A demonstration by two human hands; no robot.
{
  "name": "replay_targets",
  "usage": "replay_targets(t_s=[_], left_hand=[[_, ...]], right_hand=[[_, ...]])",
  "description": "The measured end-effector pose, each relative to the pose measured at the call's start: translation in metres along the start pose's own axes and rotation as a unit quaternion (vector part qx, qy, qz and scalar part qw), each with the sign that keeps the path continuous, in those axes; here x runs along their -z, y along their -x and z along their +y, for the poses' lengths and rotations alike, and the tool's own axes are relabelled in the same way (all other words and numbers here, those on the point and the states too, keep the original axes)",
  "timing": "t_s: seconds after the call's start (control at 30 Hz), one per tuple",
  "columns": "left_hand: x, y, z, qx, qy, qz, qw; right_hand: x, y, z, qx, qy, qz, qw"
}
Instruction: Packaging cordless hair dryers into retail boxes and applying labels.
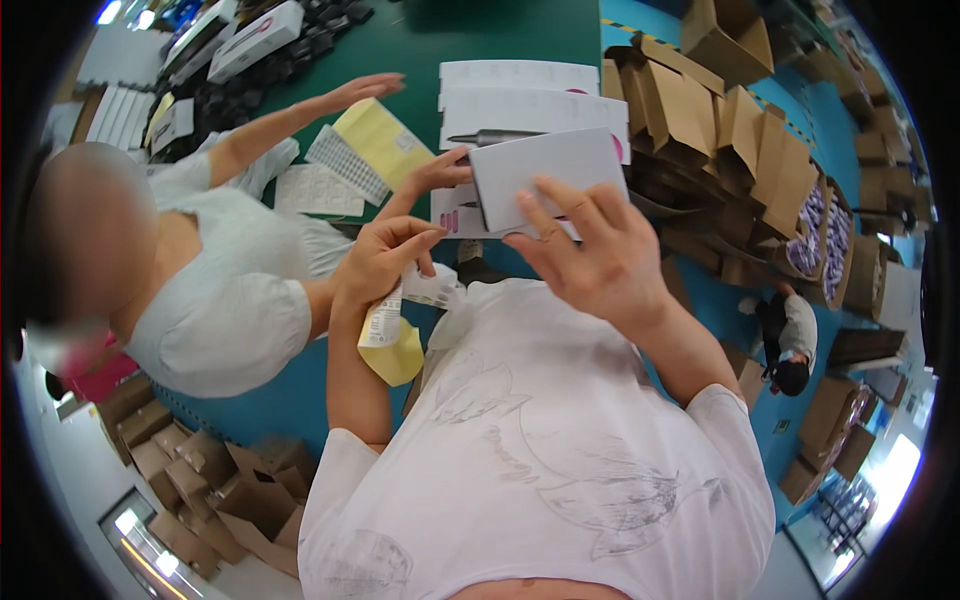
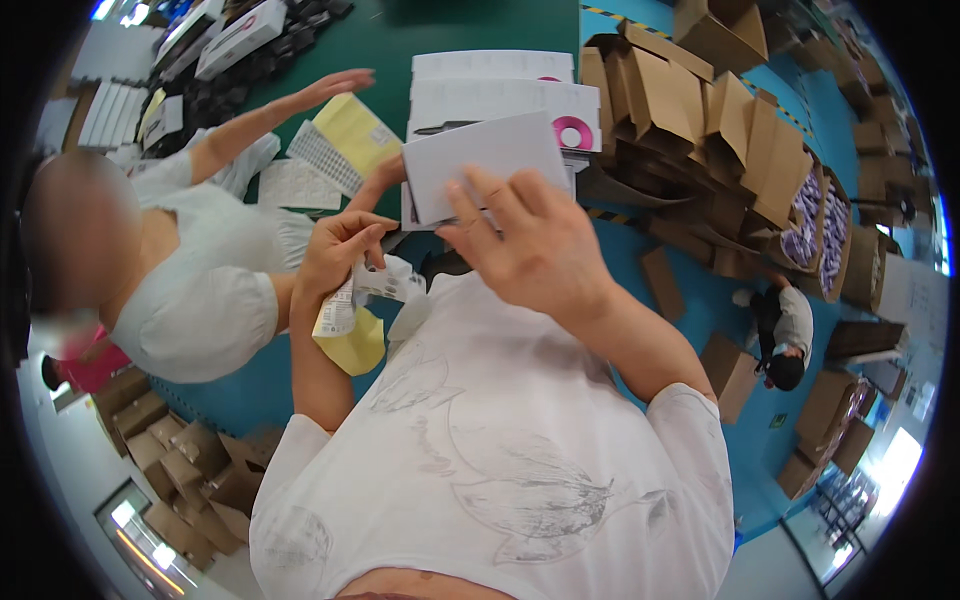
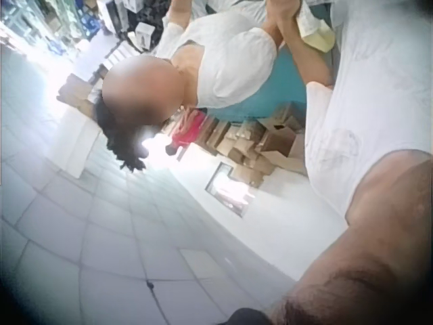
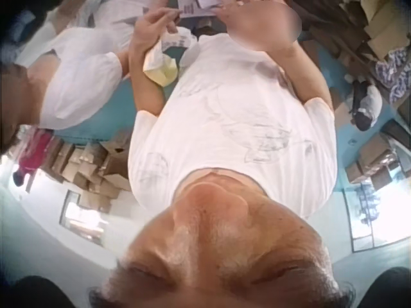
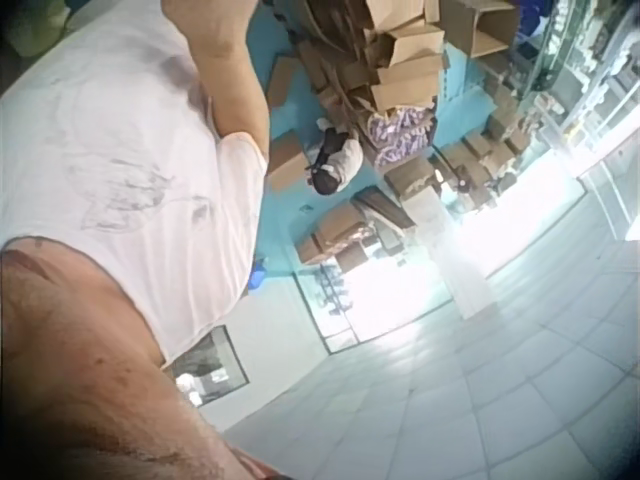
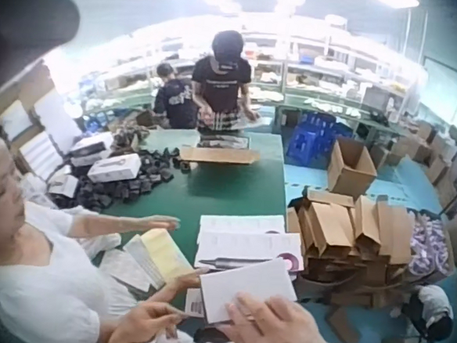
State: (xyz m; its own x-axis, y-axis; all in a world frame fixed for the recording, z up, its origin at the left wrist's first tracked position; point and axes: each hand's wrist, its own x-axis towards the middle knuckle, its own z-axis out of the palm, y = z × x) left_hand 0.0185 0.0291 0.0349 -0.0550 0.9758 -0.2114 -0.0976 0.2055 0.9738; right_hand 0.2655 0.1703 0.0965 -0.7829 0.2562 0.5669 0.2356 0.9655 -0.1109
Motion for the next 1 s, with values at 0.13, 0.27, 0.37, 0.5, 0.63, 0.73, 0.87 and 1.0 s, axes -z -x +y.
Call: replay_targets(t_s=[0.13,0.27,0.37,0.5,0.63,0.73,0.87,1.0], left_hand=[[-0.017,0.010,0.044,0.003,0.003,0.110,0.994],[-0.033,0.010,0.075,-0.014,0.027,0.221,0.975],[-0.040,0.009,0.085,-0.032,0.077,0.288,0.954],[-0.044,0.016,0.093,-0.123,0.122,0.398,0.901],[-0.031,0.046,0.112,-0.254,0.219,0.343,0.877],[-0.045,0.052,0.121,-0.373,0.209,0.407,0.808],[-0.068,0.042,0.119,-0.447,0.108,0.503,0.732],[-0.079,0.016,0.120,-0.497,0.003,0.627,0.601]], right_hand=[[0.010,-0.007,0.005,0.012,-0.013,0.002,1.000],[0.019,-0.020,0.004,0.009,-0.081,0.027,0.996],[0.023,-0.025,-0.007,0.035,-0.257,0.149,0.954],[0.030,-0.012,-0.038,0.010,-0.468,0.038,0.883],[0.029,-0.012,-0.066,-0.001,-0.514,-0.036,0.857],[0.031,-0.014,-0.065,-0.052,-0.506,-0.120,0.852],[0.023,-0.027,-0.072,-0.069,-0.523,-0.035,0.849],[0.018,-0.044,-0.063,-0.155,-0.592,-0.176,0.771]])
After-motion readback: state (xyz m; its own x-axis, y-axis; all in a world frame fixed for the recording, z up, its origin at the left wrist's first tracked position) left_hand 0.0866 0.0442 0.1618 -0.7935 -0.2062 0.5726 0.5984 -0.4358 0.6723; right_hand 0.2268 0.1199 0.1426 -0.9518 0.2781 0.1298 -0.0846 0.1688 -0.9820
